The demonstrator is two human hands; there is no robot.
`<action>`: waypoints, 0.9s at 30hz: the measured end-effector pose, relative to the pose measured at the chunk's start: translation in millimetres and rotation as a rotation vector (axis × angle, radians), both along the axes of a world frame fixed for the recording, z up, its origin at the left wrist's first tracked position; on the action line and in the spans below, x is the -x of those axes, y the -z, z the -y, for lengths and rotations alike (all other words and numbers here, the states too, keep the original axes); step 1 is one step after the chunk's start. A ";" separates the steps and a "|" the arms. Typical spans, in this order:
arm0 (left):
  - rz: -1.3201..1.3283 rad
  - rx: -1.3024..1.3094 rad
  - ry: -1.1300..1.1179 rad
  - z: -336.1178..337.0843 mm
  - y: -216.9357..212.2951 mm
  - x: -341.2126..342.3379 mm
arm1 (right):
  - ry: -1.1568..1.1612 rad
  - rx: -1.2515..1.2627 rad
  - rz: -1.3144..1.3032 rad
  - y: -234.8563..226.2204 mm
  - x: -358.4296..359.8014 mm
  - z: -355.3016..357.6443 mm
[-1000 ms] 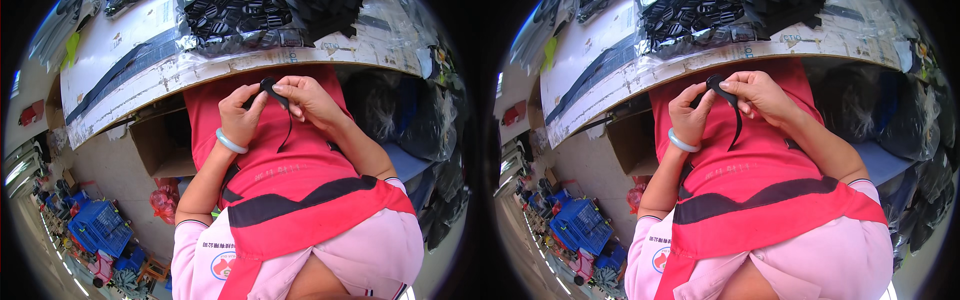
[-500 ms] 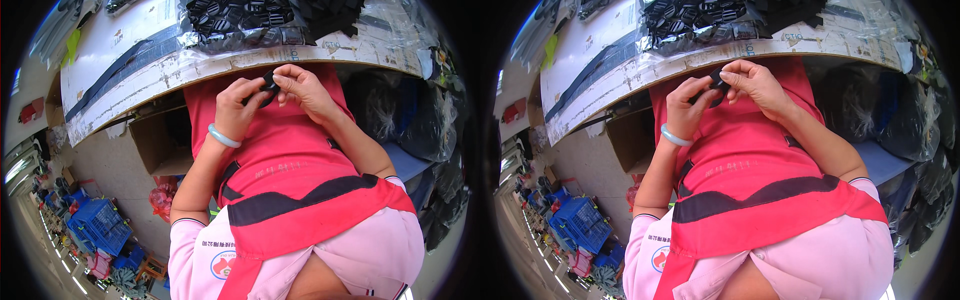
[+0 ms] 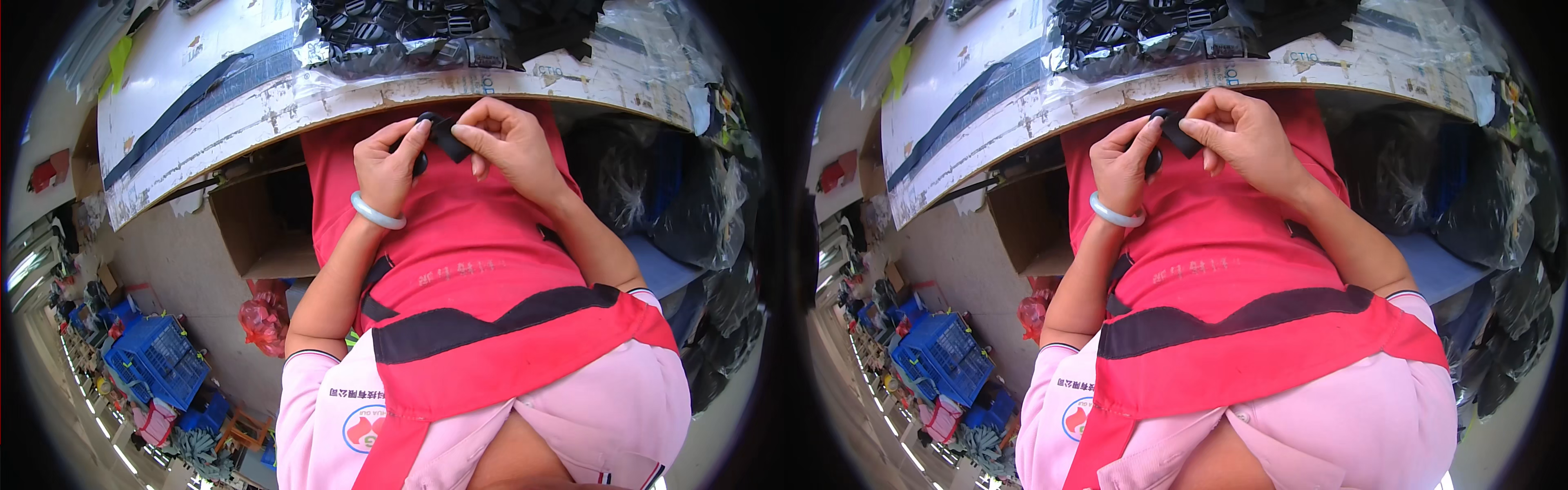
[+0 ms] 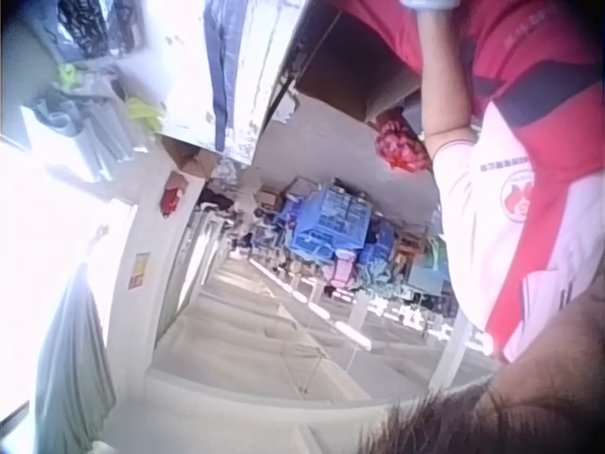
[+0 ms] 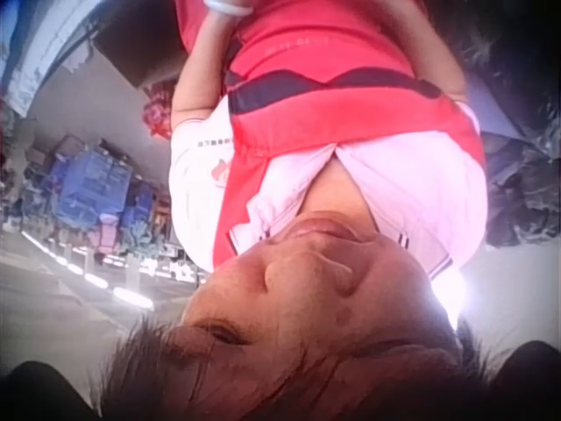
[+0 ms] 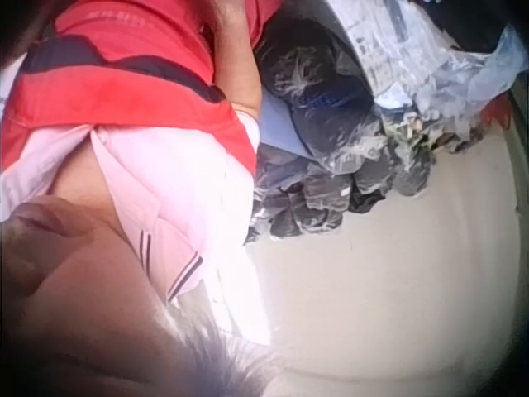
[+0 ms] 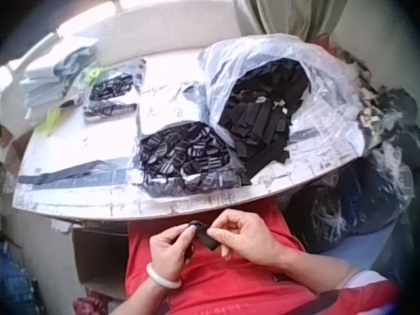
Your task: The person is manually assembling small plastic buckles and black fabric straps at a workstation.
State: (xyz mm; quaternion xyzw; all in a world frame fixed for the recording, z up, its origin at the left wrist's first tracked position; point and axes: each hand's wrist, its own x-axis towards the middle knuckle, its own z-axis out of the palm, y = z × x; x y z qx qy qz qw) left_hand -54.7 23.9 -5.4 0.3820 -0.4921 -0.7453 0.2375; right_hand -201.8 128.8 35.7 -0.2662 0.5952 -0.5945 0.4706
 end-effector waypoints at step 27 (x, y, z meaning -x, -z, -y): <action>-0.091 0.859 0.077 0.2 6.5 -11.6 | -0.086 -0.027 0.323 22.3 -2.7 -6.8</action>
